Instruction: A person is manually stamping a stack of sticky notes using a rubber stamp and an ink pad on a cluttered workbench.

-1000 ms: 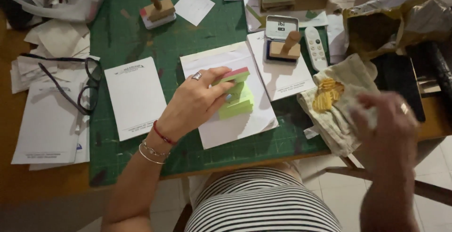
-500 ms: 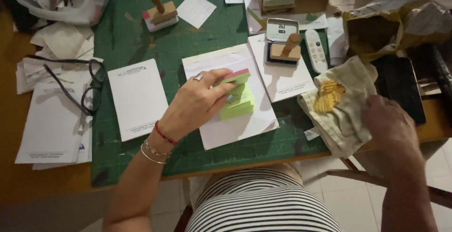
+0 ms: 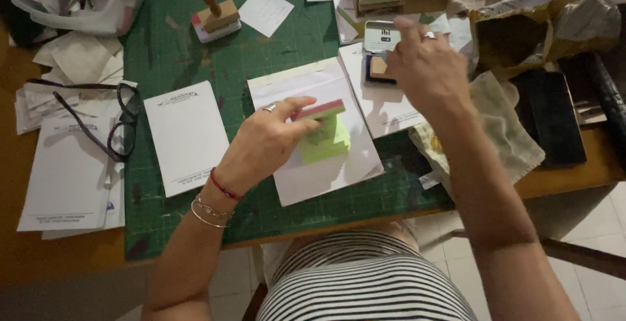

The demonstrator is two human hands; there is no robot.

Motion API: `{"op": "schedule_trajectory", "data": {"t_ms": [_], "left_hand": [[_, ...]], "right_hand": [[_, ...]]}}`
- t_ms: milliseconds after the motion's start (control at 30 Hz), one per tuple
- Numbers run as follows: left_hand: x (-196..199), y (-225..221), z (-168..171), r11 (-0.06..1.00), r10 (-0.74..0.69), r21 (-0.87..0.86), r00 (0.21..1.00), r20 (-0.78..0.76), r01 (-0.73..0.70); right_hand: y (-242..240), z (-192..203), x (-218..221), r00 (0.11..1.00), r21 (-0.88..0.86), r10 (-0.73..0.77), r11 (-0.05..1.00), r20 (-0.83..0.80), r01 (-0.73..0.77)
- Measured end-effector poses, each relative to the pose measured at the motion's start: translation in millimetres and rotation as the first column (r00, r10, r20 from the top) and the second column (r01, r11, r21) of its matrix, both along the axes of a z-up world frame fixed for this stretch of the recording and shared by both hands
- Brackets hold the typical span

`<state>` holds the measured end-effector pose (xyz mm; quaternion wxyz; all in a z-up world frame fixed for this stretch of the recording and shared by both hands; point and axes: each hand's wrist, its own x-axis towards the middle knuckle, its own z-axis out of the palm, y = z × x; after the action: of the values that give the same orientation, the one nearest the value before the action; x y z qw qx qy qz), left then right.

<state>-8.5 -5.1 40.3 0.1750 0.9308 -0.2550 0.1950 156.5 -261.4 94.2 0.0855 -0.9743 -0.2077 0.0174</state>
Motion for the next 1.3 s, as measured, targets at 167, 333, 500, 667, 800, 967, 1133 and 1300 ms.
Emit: {"op": "schedule_trajectory", "data": {"t_ms": [167,333,500,667,800,967,1133,1300], "left_hand": [[-2.8,0.6,-4.4,0.999,0.039,0.029,0.999,0.003,-0.039],[-0.8,0.1,-3.7,0.997,0.024,0.075,0.999,0.024,-0.026],[-3.6,-2.4,-3.4,0.997,0.025,0.076,1.000,0.020,-0.026],[-2.5,-1.7,9.9,0.992,-0.004,0.125,1.000,-0.020,0.006],[-1.7,1.4,9.9,0.979,0.003,0.203,0.998,-0.056,0.008],[-1.7,1.8,11.3,0.987,-0.015,0.159,0.998,-0.061,0.025],[-3.4,1.5,6.8,1.000,-0.018,0.021,1.000,0.004,0.018],[-0.2,-2.8,-0.6,0.996,0.015,0.084,0.995,0.096,-0.023]], "right_hand": [[-2.7,-50.4,25.9,1.000,0.078,0.023,0.997,0.010,-0.024],[-14.9,-59.8,31.4,0.939,0.210,0.161,0.950,0.304,-0.231],[-19.0,-73.6,36.9,0.933,0.113,0.155,0.973,0.325,-0.201],[-17.9,-72.4,33.6,0.931,0.131,0.153,0.970,0.332,-0.206],[-14.8,-68.5,32.2,0.962,0.169,0.114,0.973,0.248,-0.159],[-14.6,-68.5,33.5,0.979,0.155,0.069,0.983,0.189,-0.100],[-18.4,-72.6,34.4,0.952,0.150,0.128,0.973,0.278,-0.174],[-19.5,-74.9,36.5,0.948,0.129,0.113,0.979,0.299,-0.158]]}}
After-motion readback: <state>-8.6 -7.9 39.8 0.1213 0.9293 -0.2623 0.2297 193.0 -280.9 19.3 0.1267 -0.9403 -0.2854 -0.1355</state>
